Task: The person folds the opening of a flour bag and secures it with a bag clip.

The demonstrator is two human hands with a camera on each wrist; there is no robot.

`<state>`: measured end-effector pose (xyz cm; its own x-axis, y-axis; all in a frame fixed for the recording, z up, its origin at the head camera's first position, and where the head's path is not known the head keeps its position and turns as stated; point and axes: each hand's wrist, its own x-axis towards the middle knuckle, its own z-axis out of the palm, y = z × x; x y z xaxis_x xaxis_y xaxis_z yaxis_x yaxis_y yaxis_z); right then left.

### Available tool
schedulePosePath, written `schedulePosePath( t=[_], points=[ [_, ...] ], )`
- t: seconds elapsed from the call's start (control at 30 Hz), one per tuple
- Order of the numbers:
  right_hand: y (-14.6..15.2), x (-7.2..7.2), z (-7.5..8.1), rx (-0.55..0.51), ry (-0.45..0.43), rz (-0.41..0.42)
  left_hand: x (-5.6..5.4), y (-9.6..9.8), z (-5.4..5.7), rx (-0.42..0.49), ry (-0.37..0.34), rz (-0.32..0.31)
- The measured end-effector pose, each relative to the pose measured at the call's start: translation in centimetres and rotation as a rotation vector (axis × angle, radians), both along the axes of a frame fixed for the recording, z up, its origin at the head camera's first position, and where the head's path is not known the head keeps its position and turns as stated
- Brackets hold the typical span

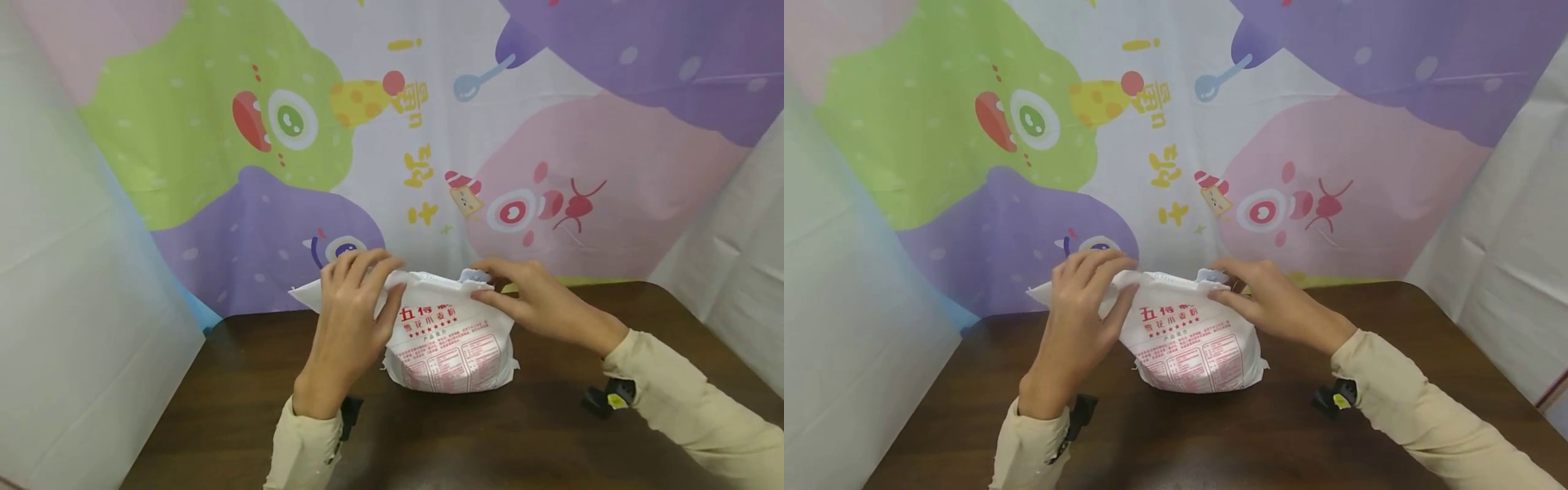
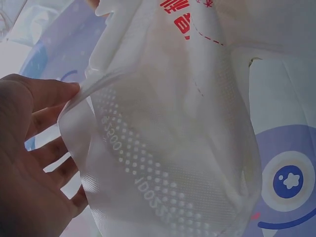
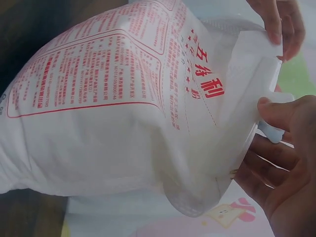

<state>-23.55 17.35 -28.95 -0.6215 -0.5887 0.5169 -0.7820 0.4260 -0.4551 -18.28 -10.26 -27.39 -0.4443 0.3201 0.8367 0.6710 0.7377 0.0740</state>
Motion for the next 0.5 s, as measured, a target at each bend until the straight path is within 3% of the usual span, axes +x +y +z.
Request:
schedulePosePath(
  t=[0.23,0.5],
  points=[
    [0.1,-0.7,-0.1,-0.07,-0.099,-0.044,-0.1,-0.1,-0.1,0.018,0.005,0.007],
    [0.0,-1.1,0.1,-0.075,-0.166,-0.08,-0.3,-0.4,0.0,0.009,-0.008,0.02]
  ],
)
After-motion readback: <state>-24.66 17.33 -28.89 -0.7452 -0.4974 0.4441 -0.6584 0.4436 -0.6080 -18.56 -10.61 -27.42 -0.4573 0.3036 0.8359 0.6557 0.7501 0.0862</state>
